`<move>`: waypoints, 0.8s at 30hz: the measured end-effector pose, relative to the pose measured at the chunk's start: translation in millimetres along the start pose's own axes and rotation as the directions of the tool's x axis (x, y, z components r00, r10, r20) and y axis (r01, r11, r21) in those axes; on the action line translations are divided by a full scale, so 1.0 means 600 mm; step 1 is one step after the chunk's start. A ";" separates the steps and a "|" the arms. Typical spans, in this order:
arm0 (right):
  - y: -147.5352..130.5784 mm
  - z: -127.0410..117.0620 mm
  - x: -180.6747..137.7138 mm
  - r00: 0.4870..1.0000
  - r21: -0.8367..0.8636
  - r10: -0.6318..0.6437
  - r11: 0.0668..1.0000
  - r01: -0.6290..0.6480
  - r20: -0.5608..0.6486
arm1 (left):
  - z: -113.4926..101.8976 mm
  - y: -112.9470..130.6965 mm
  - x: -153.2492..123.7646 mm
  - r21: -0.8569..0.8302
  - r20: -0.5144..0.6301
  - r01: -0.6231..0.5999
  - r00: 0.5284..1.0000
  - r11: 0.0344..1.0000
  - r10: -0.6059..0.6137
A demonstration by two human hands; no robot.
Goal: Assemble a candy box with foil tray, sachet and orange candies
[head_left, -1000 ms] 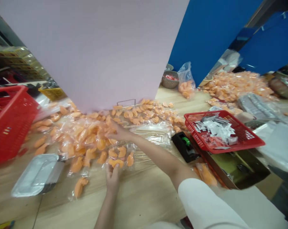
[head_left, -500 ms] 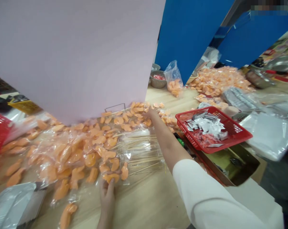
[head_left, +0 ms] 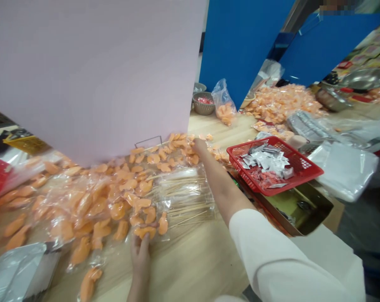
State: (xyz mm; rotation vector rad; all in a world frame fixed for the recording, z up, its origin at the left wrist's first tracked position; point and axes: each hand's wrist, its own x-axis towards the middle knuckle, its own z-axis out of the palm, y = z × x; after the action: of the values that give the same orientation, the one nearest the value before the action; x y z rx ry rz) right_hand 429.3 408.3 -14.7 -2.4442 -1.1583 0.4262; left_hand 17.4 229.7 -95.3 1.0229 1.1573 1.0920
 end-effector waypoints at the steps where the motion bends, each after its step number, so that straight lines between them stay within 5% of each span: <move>1: 0.004 -0.011 -0.006 1.000 0.064 -0.002 0.998 0.003 -0.020 | 0.000 -0.001 0.000 -0.015 0.006 0.000 1.000 1.000 0.000; 8: 0.013 -0.079 -0.056 0.997 0.536 -0.081 0.840 0.079 -0.020 | 0.005 -0.002 -0.004 -0.081 0.047 0.001 0.999 0.997 0.003; 13: -0.019 -0.063 -0.098 0.966 0.915 -0.231 0.403 -0.013 0.116 | 0.010 0.005 -0.009 -0.109 0.059 -0.035 0.997 0.993 0.042; 17: -0.051 -0.035 -0.126 0.919 0.964 -0.330 0.223 -0.145 0.214 | 0.011 0.008 -0.008 -0.140 0.071 -0.043 0.996 0.989 0.053; 24: -0.107 -0.003 -0.167 0.862 0.960 -0.430 0.193 -0.204 0.269 | 0.012 0.018 -0.011 -0.151 0.121 0.055 0.992 0.987 -0.037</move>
State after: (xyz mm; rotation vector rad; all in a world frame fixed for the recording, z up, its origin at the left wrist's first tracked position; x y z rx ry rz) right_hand 326.4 366.2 27.7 -1.0223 -0.7511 1.3345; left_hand 22.6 224.7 -82.6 0.9233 0.9818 1.0531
